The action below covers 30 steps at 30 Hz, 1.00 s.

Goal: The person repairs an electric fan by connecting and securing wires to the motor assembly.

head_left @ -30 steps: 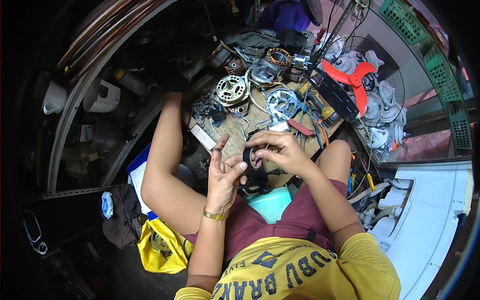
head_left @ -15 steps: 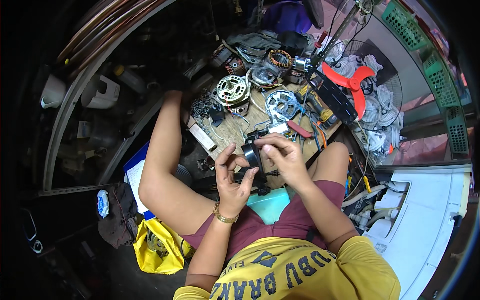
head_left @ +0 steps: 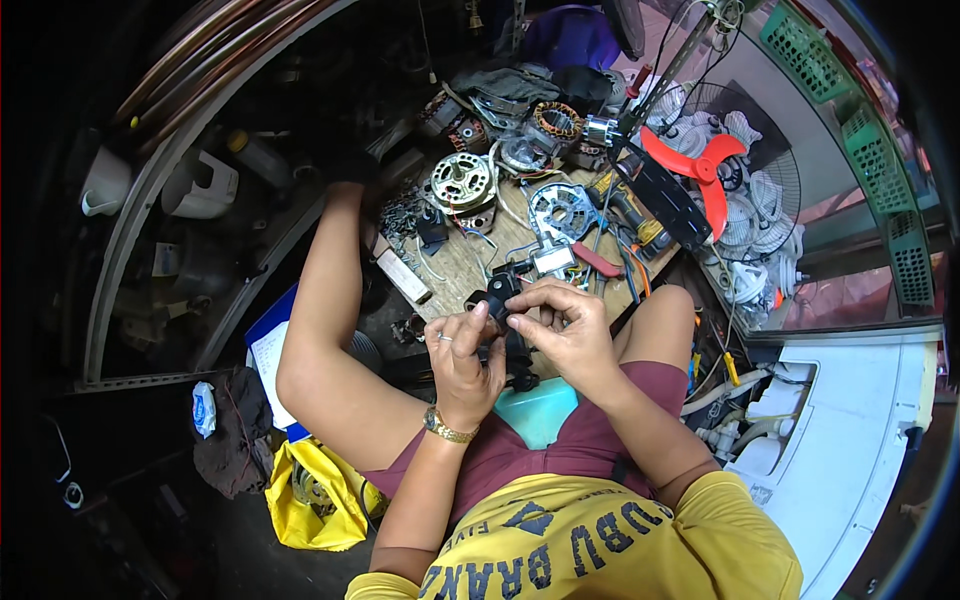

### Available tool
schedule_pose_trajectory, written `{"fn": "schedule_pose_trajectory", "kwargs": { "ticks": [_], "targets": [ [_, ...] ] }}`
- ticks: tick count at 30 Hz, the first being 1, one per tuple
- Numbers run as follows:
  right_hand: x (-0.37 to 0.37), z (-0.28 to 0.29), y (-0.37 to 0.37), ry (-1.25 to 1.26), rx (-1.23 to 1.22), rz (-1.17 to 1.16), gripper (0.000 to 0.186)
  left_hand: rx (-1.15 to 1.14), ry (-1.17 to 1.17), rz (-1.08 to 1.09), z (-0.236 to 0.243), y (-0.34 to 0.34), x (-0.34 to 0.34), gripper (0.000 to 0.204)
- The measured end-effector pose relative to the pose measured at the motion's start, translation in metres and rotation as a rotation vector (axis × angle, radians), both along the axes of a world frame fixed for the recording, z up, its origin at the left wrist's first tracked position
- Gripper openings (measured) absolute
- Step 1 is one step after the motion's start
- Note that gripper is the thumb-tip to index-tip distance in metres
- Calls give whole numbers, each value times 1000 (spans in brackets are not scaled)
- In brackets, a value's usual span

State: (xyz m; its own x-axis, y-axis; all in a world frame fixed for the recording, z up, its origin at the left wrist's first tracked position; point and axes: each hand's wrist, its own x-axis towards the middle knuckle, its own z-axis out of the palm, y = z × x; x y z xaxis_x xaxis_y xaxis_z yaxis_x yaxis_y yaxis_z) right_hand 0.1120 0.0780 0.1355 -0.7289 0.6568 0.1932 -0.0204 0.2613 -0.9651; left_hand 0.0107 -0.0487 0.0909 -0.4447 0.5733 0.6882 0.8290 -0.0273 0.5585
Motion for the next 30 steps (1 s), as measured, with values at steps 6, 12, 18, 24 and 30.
{"fn": "schedule_pose_trajectory", "kwargs": {
  "ticks": [6,12,18,24,30],
  "targets": [
    [1,3,-2,11,141,-11,12,-20,43,-6,1,-2,0,82],
    [1,3,2,10,320,11,12,-29,33,-14,-1,-4,0,82],
    [0,-3,2,-20,189,-6,14,-24,-6,-20,-1,-5,0,82],
    [-2,3,5,2,394,36,14,-70,33,-32,-4,-8,-2,81],
    [-5,-1,7,-175,585,106,19,-95,116,-147,1,-6,-12,77]
  ]
}}
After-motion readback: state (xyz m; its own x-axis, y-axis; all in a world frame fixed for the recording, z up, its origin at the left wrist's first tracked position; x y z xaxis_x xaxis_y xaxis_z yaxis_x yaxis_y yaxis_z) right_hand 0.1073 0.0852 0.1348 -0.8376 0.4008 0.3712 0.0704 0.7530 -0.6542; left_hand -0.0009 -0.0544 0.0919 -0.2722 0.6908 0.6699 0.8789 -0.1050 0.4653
